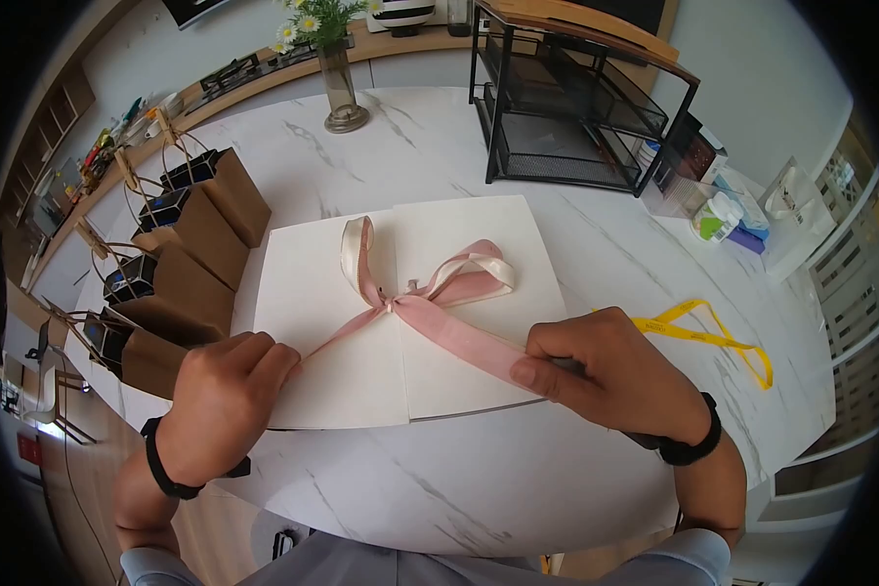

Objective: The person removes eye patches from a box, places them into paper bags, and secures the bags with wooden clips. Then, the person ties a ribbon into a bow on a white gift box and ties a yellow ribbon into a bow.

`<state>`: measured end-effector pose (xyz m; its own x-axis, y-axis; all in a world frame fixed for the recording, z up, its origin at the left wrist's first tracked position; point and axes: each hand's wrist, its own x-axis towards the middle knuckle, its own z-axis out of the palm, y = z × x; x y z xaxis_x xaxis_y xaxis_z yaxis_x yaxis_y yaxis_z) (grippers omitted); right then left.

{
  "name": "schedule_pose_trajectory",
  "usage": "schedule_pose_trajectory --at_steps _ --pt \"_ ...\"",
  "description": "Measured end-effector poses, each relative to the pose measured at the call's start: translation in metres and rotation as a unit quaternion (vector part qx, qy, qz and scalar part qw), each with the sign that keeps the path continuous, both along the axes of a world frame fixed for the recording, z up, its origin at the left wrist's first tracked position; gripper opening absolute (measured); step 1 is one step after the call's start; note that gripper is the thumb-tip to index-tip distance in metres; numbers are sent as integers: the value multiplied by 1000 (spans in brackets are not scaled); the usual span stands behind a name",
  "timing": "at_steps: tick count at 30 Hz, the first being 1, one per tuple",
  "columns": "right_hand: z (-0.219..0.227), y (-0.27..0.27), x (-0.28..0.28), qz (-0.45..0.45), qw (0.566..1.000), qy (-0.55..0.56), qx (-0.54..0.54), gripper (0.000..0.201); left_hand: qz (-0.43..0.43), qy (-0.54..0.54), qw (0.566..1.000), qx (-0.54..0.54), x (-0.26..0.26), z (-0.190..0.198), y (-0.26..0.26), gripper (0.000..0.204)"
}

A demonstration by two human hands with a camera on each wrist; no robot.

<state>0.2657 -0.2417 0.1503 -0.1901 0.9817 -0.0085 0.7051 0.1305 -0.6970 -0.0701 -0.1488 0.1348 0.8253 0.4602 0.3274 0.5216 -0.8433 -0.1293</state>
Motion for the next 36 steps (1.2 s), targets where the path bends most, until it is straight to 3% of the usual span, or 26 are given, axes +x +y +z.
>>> schedule_pose_trajectory --at_steps 12,16,22,24,30,32,33,36 --pt "-1 -3 1 6 999 -30 39 31 5 18 999 46 1 -4 -5 18" --pt "2 -6 -6 21 999 -17 36 30 27 55 998 9 3 3 -11 14" --pt "6 -6 -6 76 995 -49 43 26 -4 -17 1000 18 33 23 5 29" --pt "7 -6 -5 52 998 -32 26 26 -60 -59 996 -15 46 24 19 33" --pt "6 -10 4 38 999 -27 12 27 -94 -60 994 -4 76 37 46 27" --pt "5 -11 6 39 999 -24 15 28 -171 -81 981 -32 79 36 60 25" --pt "5 -10 7 42 999 -21 19 29 -171 -76 977 -100 81 32 62 23" --pt "4 -10 13 54 998 -20 12 29 -161 -13 983 -91 84 23 67 23"
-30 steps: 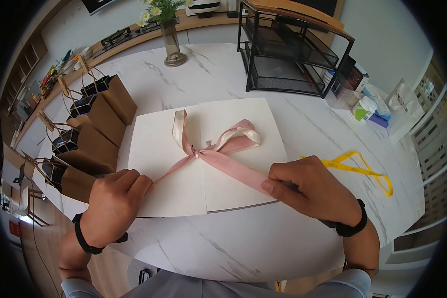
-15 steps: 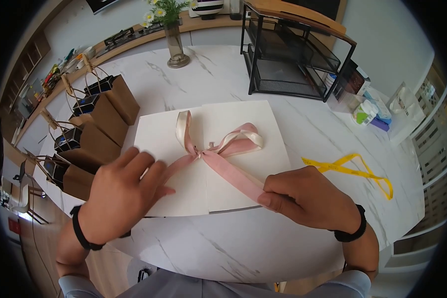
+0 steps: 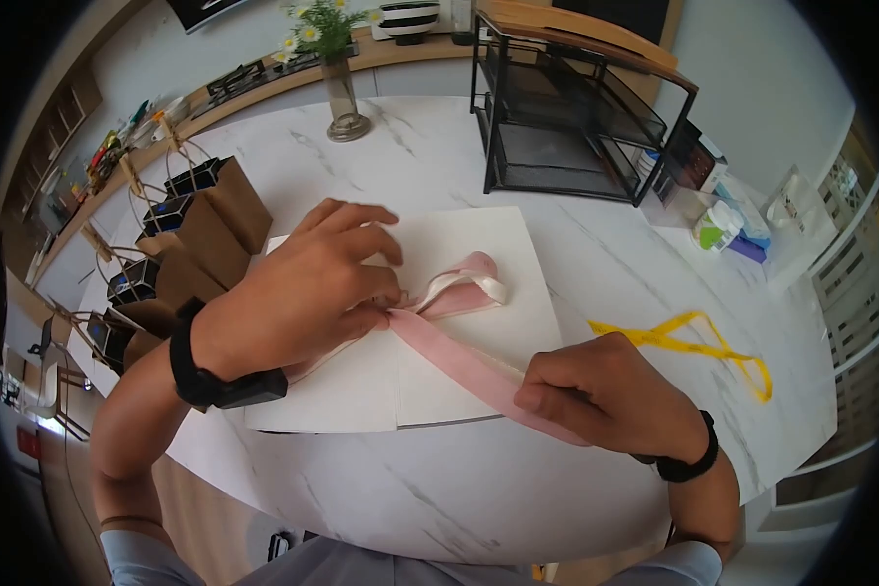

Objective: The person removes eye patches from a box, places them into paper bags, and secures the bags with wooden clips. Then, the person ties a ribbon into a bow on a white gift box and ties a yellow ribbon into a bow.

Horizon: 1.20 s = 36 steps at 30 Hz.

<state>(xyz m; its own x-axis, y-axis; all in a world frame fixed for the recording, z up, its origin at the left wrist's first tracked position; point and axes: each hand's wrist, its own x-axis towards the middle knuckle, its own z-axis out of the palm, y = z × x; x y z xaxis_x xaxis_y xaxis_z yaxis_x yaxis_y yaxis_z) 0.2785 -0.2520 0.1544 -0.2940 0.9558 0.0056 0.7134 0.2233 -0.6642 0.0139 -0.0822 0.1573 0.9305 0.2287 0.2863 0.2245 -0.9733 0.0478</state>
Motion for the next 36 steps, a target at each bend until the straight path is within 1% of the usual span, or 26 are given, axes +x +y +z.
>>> schedule_pose_trajectory --at_steps 1,3,4,6,7,9,10,11,12,13,15,16,18,21,24,28,30,31,36 --pt "-2 0 2 -6 1000 3 -1 29 -6 3 1000 -1 1 0 -1 23" --pt "-6 1 5 30 999 16 28 28 23 15 999 -21 2 -1 -4 23" --pt "-6 2 6 29 999 17 28 28 22 16 999 -22 2 -2 -5 23" --pt "-4 1 6 39 998 46 0 21 21 5 1000 -10 2 -3 -7 20" --pt "-3 2 6 38 998 48 0 21 19 7 1000 -10 2 -3 -6 20" --pt "-1 5 7 52 996 68 -30 11 23 6 1000 -5 3 -4 -6 17" --pt "-1 5 8 49 996 69 -31 11 19 7 1000 -6 3 -5 -5 17" --pt "-1 6 11 65 996 52 -31 11 23 8 999 -30 2 -5 -5 17" --pt "-1 7 12 81 996 34 -32 14 28 9 998 -55 2 -5 -5 16" --pt "2 6 12 79 996 35 -32 14 26 10 998 -56 3 -6 -5 16" --pt "11 3 9 73 986 25 -150 25 20 -5 999 -34 3 -8 -5 16" --pt "11 2 8 72 986 26 -151 25 20 -5 999 -36 3 -9 -5 16" --pt "11 0 8 86 985 -10 -149 34 30 6 999 -35 3 -8 -6 15" --pt "10 -1 8 68 988 11 -139 34 26 -4 999 -22 2 -8 -7 15" --pt "8 -1 12 75 988 14 -135 31 33 2 999 -2 3 -9 -8 15" --pt "8 -2 14 78 987 20 -141 30 27 8 999 -17 3 -6 -7 15" --pt "13 -4 14 74 981 2 -179 32 24 6 999 -26 3 -6 -6 15" --pt "12 -4 15 75 981 1 -180 32 26 6 999 -27 4 -7 -6 15" --pt "8 -6 20 66 982 35 -176 35 21 6 999 -36 5 -7 -5 17"
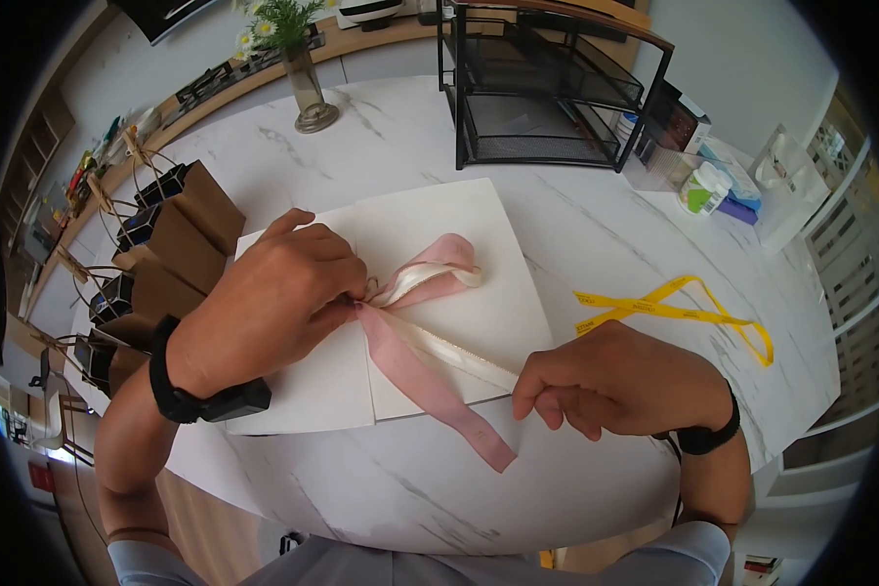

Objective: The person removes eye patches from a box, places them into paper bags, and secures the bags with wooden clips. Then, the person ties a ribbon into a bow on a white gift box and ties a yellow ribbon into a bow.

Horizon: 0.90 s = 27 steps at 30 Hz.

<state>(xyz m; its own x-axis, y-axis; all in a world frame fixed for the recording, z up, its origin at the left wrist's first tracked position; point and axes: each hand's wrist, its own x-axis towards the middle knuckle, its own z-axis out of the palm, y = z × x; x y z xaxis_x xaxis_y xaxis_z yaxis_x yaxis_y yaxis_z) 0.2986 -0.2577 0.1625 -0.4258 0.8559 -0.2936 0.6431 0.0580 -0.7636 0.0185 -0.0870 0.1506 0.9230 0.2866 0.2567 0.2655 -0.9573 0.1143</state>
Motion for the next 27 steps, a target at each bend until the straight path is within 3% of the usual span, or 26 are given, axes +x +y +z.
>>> schedule_pose_trajectory --at_steps 4,6,10,13,15,18,25,27 --pt "0 1 -3 2 1000 -6 4 30 6 -3 1000 -19 -5 2 2 18" --pt "2 1 -6 -14 1000 -18 6 22 2 12 995 -101 -7 5 7 20" --pt "0 2 -10 -27 1000 -6 9 15 -11 -11 996 -92 -13 2 10 25" --pt "-3 1 -5 -24 999 9 28 14 -18 -63 998 -24 -16 8 13 29" --pt "-5 0 -4 -20 999 15 35 13 30 -67 991 -109 -23 18 15 28" --pt "-4 1 -6 -29 999 22 38 13 1 -55 989 -139 -21 17 17 26" --pt "-1 3 -11 -44 997 27 50 10 -17 -3 998 -57 -3 4 7 22" --pt "-2 2 -9 -56 997 17 48 9 -26 -38 996 -72 -10 2 14 31"
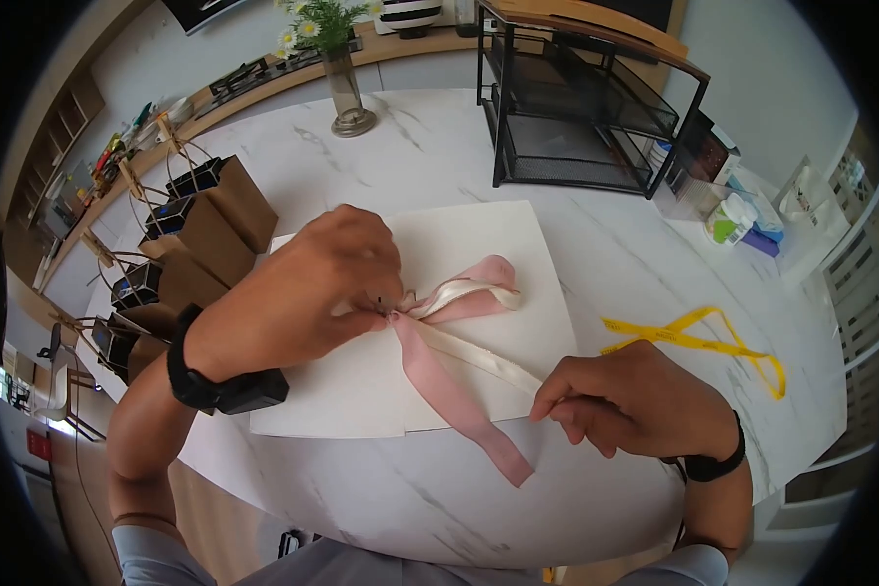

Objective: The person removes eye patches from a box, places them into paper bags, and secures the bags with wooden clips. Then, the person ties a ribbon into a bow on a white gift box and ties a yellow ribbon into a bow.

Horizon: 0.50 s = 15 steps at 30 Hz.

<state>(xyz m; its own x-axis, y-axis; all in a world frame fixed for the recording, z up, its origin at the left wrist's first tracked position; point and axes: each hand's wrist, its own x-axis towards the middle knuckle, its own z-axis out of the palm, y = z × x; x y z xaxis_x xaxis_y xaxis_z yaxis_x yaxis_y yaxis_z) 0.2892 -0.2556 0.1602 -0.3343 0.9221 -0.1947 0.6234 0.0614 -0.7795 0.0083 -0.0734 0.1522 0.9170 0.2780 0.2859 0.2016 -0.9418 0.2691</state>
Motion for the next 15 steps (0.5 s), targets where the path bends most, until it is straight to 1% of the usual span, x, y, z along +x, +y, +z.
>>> schedule_pose_trajectory --at_steps 1,3,4,5,7,8,10,11,13,14,15 --pt "0 0 1 -1 1000 1 -1 9 -1 1 1000 -1 -4 4 -2 31" --pt "0 1 2 9 1000 -6 2 8 76 -80 993 -45 -16 14 -5 46" --pt "-1 1 3 7 1000 -4 2 8 92 -39 995 -11 -26 21 2 55" --pt "-2 1 4 12 1000 -5 7 8 118 -25 993 -19 -34 26 3 55" --pt "0 4 2 21 1000 -8 16 8 188 66 976 -85 -42 33 9 55" --pt "4 6 0 20 1000 -17 6 8 193 62 976 -84 -43 29 10 55" --pt "11 13 -3 23 999 -32 -3 8 138 30 988 -66 -37 18 10 55" --pt "16 17 -4 33 998 -42 -22 8 141 24 987 -67 -34 16 9 55" --pt "23 25 -4 42 996 -60 -43 9 113 17 992 -50 -27 12 12 51" --pt "23 30 -3 43 994 -97 39 10 91 -6 996 -9 -24 8 19 41" --pt "26 37 -2 44 983 -133 122 11 92 -10 996 -6 -23 7 23 41"
